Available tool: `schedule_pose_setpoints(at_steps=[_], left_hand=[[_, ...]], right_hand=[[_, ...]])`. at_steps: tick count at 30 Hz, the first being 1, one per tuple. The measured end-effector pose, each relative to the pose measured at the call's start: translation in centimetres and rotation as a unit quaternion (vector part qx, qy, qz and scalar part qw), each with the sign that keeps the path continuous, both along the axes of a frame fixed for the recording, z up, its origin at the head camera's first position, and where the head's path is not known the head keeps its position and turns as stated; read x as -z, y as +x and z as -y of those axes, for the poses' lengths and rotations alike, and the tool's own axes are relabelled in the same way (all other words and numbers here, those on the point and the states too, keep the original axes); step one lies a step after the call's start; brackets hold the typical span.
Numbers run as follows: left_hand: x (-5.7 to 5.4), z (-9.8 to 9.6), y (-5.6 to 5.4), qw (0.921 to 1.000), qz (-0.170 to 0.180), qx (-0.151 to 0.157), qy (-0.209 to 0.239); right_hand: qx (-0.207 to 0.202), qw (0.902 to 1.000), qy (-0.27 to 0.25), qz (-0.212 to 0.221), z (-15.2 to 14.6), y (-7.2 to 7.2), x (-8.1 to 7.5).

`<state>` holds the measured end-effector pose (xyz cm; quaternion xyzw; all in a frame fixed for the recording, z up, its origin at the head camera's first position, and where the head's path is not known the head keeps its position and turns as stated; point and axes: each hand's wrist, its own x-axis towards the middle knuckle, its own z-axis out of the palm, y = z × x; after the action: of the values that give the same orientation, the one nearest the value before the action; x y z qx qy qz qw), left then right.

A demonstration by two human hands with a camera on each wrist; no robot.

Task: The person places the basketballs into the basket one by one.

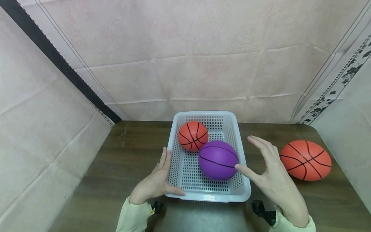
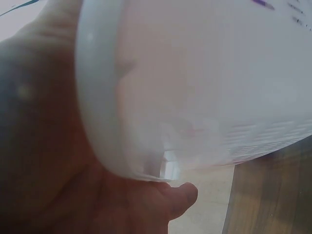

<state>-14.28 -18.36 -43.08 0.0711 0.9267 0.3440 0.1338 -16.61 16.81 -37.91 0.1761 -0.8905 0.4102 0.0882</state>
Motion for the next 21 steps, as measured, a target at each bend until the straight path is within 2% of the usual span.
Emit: schedule_pose_setpoints(at_steps=[7, 15, 18, 21], left_hand=[[0.0, 0.0, 0.2, 1.0, 0.004, 0.001, -0.003], [0.1, 0.0, 0.1, 0.9999, 0.012, -0.003, -0.003], [0.1, -0.1, 0.1, 0.9999, 0.015, -0.005, -0.003], [0.1, -0.1, 0.0, 0.9999, 0.015, -0.004, -0.002]], right_hand=[[0.012, 0.9999, -0.006, 0.009, -0.3, -0.2, 0.1], [0.034, 0.9993, -0.01, -0.015, -1.2, -0.3, 0.1], [0.063, 0.9977, -0.016, -0.022, -1.8, -0.5, 0.2], [0.116, 0.9928, -0.024, -0.02, -2.7, -0.6, 0.2]])
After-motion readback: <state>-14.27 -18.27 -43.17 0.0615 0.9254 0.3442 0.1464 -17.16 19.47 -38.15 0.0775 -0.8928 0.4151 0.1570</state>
